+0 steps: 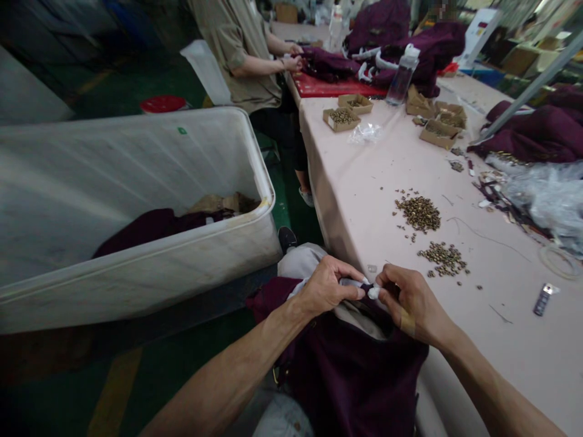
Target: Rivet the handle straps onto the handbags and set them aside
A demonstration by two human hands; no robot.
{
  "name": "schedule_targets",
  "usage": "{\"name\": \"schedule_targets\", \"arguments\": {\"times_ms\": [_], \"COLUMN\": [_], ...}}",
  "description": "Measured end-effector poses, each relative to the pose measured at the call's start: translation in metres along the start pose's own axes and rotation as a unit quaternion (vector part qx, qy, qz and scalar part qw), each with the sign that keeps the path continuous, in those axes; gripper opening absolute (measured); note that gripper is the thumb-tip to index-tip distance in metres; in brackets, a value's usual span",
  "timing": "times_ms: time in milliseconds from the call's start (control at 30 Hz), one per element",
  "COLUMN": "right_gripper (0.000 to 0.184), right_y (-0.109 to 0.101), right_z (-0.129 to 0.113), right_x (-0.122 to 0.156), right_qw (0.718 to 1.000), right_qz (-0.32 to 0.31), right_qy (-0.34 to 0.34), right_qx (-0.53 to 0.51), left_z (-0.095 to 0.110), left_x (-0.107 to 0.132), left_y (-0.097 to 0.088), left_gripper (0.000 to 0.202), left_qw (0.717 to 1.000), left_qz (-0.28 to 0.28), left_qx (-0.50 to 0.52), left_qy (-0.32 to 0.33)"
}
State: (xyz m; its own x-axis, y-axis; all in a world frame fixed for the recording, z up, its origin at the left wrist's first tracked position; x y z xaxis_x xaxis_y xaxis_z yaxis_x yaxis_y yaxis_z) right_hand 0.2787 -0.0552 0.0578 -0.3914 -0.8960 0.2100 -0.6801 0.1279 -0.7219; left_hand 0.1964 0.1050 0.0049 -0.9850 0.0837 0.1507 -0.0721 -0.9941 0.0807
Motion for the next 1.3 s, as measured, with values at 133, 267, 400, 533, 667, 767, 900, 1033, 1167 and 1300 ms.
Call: {"name": "schedule_targets", "arguments": {"times_ms": [133, 267, 400, 533, 667, 767, 900, 1033, 1167, 1300], "right_gripper": [0.011, 0.028, 0.023, 0.018, 0.031, 0.037, 0.042, 0.045, 0.044, 0.044], "right_y": [-0.003, -0.018, -0.014, -0.001, 0.013, 0.019, 0.025, 0.029, 0.032, 0.024], "right_z": [0.013, 0.013, 0.009, -0.004, -0.019, -0.024, -0.018, -0.008, 0.001, 0.003], "right_x": [0.001, 0.005, 0.014, 0.032, 0.054, 0.07, 0.086, 0.092, 0.086, 0.079], "right_qw": [0.999, 0.996, 0.997, 0.986, 0.949, 0.926, 0.914, 0.903, 0.9, 0.916], "right_qz": [0.027, 0.091, 0.063, 0.129, 0.197, 0.229, 0.243, 0.267, 0.294, 0.299], "right_qy": [0.03, -0.015, -0.018, -0.084, -0.165, -0.197, -0.227, -0.236, -0.234, -0.211], "right_qx": [-0.019, 0.002, 0.033, 0.064, 0.182, 0.226, 0.233, 0.241, 0.223, 0.165], "left_z": [0.0, 0.014, 0.041, 0.052, 0.054, 0.05, 0.036, 0.03, 0.031, 0.029], "left_x": [-0.002, 0.003, 0.015, 0.015, 0.009, 0.004, -0.004, -0.009, -0.007, -0.008], "left_y": [0.0, 0.001, 0.002, 0.011, 0.009, 0.007, 0.01, 0.014, 0.027, 0.032], "left_gripper": [0.03, 0.025, 0.018, 0.025, 0.032, 0.034, 0.032, 0.042, 0.037, 0.036], "left_qw": [0.999, 0.998, 0.951, 0.852, 0.847, 0.908, 0.957, 0.971, 0.957, 0.958], "left_qz": [-0.004, 0.004, 0.043, -0.001, -0.023, -0.067, -0.203, -0.231, -0.268, -0.251], "left_qx": [0.042, -0.044, -0.283, -0.515, -0.529, -0.411, -0.209, -0.024, 0.076, 0.095], "left_qy": [0.009, 0.046, 0.115, 0.097, 0.044, 0.04, -0.01, -0.056, -0.084, -0.106]}}
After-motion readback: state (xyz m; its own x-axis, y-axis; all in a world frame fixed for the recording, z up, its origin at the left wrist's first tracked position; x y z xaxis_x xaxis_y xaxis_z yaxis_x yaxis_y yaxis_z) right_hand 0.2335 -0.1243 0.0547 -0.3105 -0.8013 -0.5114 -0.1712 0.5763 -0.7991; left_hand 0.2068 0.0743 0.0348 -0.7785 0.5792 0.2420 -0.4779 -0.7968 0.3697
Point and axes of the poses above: each hand's wrist, its own x-axis away from the middle knuckle, its own y-axis out of the palm, z = x × y, the point moved 5 cm from there along -x, towards the middle knuckle, and after that the axes turned 12 degrees about -z, right-handed, at the moved point
